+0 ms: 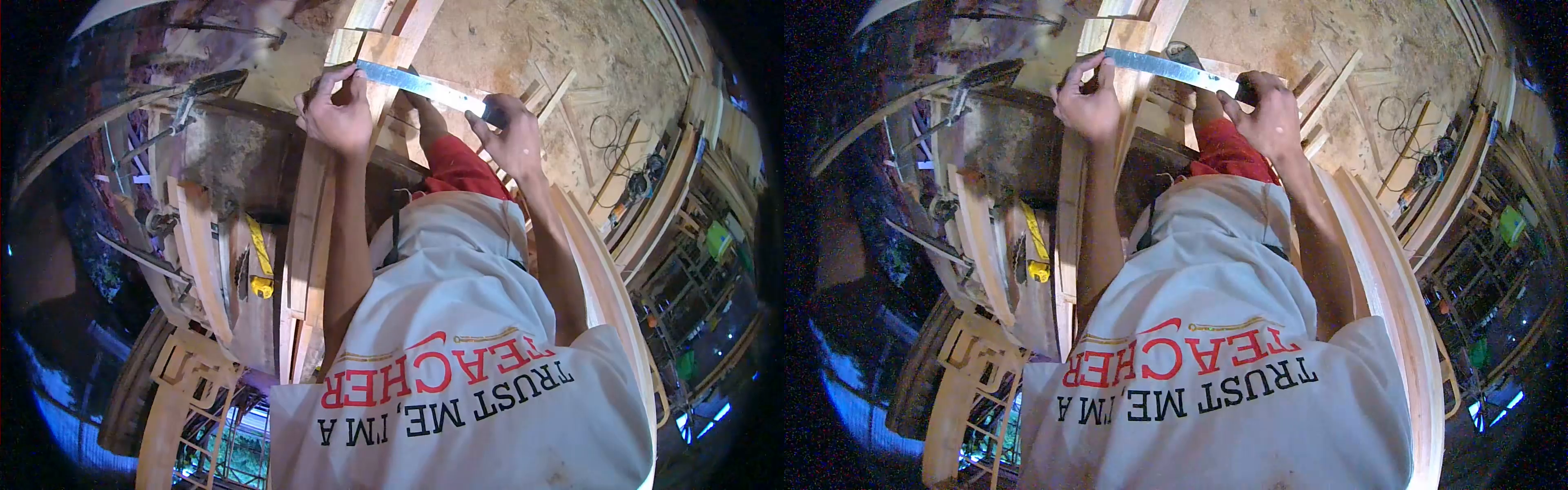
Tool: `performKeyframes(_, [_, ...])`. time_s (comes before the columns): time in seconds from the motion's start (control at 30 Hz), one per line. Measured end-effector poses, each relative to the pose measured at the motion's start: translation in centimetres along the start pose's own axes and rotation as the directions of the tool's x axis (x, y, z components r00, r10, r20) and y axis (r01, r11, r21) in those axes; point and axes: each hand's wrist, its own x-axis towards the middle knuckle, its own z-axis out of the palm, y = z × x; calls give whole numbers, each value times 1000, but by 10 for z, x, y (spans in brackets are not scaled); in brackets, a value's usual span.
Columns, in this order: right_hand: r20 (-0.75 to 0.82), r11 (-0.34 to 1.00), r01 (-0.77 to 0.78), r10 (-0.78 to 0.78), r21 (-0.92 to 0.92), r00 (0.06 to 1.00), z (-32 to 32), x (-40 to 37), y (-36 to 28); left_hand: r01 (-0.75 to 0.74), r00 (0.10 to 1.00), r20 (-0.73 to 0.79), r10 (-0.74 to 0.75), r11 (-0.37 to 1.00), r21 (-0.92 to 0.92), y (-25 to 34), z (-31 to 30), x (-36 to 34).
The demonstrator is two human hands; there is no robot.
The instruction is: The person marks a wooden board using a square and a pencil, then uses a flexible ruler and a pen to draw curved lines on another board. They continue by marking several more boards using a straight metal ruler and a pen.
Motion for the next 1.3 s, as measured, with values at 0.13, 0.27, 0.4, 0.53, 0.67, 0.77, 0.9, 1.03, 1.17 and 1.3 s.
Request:
performKeyframes(0.13, [18,1000,-4,4,-27,1000,-2,1,0,-3,1000,27,3,1000,-11,-4,3,0])
performKeyframes(0.27, [30,1000,-10,10,-10,999,-4,1,0,-19,999,43,21,999,-44,-13,6,0])
performKeyframes(0.4, [21,1000,-11,11,-10,1000,0,1,5,-74,997,28,77,992,-102,-15,5,2])
performKeyframes(0.53, [26,1000,-8,9,-18,1000,-6,1,-2,-114,993,16,114,993,-31,-12,3,2])
performKeyframes(0.67, [-240,971,195,-224,-140,944,-7,4,-6,-88,995,50,92,994,-65,-8,-1,3])
performKeyframes(0.77, [-288,989,92,-54,120,956,1,7,-29,-87,994,56,91,994,-66,-9,1,2])
performKeyframes(0.9, [-133,889,96,-40,447,990,38,19,-50,-72,997,38,73,997,-42,-7,3,1])
performKeyframes(1.03, [-12,913,135,-141,384,990,63,28,-80,-70,995,62,78,990,-119,-14,4,2])
performKeyframes(1.17, [-70,898,319,-313,304,947,77,35,-77,-33,997,54,49,965,-259,-20,10,4])
performKeyframes(1.3, [-89,855,454,-446,252,891,82,41,-71,-160,986,27,164,979,-126,-16,3,5])
